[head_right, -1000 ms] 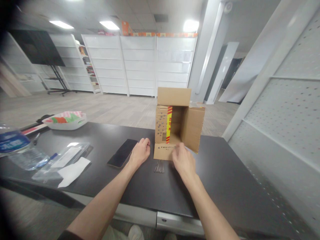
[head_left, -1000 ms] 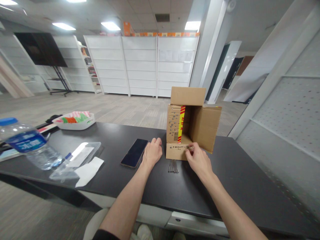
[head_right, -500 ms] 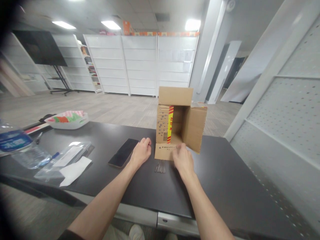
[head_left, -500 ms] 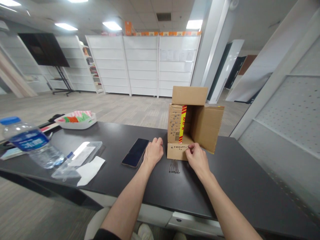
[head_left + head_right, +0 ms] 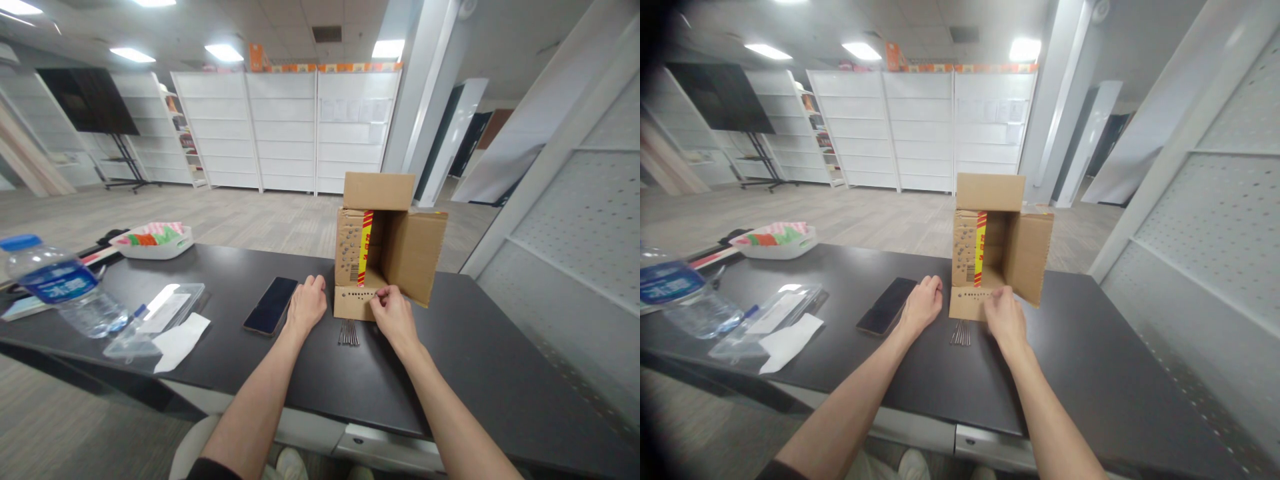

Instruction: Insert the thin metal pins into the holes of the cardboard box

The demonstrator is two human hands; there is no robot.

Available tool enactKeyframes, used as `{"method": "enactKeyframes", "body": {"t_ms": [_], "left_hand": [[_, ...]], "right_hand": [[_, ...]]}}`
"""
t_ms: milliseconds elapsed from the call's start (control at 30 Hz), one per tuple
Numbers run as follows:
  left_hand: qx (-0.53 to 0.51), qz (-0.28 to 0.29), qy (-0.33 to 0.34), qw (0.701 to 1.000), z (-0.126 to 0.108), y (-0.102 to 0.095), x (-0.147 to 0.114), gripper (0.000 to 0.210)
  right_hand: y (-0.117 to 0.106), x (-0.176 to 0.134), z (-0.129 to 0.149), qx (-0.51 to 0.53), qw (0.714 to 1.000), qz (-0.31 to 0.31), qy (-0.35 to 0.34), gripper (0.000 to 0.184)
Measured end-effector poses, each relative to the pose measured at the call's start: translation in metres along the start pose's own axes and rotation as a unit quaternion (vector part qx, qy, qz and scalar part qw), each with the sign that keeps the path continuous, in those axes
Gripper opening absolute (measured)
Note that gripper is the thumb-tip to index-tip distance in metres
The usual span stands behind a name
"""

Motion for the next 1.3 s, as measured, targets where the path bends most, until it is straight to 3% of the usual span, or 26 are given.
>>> {"method": "enactKeyframes", "body": {"t_ms": [567,933,1133,1300], "left_hand": [[0.008,-0.008,0.007,1.000,0.001,0.003,0.001,0.018],[0.006,-0.007,0.005,1.000,0.001,0.002,0.001,0.020],[0.007,0.002,-0.001,1.000,0.001,0.001,0.001,0.020],[0.011,-0.008,0.006,1.000,0.000,0.000,0.000,0.019]], "right_hand": [[-0.009,-0.004,0.003,0.070,0.996,-0.040,-0.036,0.021],[-0.026,-0.011,0.019,0.114,0.991,-0.049,-0.059,0.021],[-0.034,-0.026,0.024,0.135,0.985,-0.044,-0.100,0.021],[-0.032,-0.046,0.020,0.134,0.974,0.015,-0.180,0.016]]}}
Point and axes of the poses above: each hand's wrist, its own x-axis towards the middle knuckle, its own y-axis out of the palm, z = x × y, the point moved 3 cm from there along x, towards the middle knuckle, and after that the axes turned 1 degree about -y, right-handed, at the moved point
